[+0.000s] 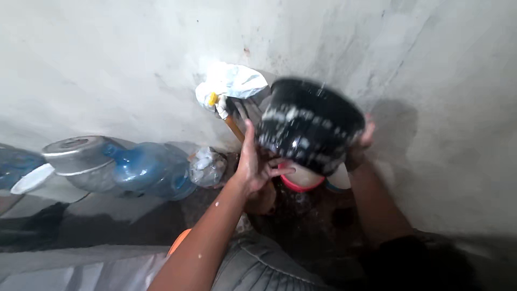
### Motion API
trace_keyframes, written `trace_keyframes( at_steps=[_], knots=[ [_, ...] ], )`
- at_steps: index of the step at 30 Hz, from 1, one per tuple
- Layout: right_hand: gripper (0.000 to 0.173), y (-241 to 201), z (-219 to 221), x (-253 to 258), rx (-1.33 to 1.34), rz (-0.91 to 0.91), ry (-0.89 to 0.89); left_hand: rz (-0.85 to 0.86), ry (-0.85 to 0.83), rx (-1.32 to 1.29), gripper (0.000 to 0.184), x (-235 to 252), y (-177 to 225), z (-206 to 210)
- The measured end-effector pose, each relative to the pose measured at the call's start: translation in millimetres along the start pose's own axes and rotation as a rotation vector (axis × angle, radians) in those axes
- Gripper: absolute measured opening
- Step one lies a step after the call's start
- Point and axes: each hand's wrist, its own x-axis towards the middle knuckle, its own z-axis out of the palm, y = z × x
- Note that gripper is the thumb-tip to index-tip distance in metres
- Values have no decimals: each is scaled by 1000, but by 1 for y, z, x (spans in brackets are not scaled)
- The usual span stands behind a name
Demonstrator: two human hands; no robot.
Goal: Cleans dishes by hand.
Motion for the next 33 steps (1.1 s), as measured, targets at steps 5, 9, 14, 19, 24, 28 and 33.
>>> trace_keyframes(
  at_steps=[5, 9, 14, 19, 24, 28, 33],
  knots=[
    [55, 11, -24, -32, -517, -841, -501, -89, 46, 260, 97, 11, -18, -26],
    [59, 28, -29, -46, -509, -962, -595, -162, 126, 285, 81, 18, -36, -36],
    [46, 76, -62, -51, -820, -283, -37, 5, 235, 329, 78, 26, -53, -38],
    [55, 165, -130, -32, -986, 570, 205, 111, 215, 265, 76, 21, -51, -47],
    [56, 210, -194, -47, -1412, 878, -399, 161, 114, 341, 91, 15, -58, -60],
    [52, 249, -219, -50, -1545, 940, -832, 206, 50, 368, 101, 16, -61, -66],
    [43, 218, -197, -46, -1334, 1017, -409, 188, 40, 452, 106, 15, -59, -66]
  ],
)
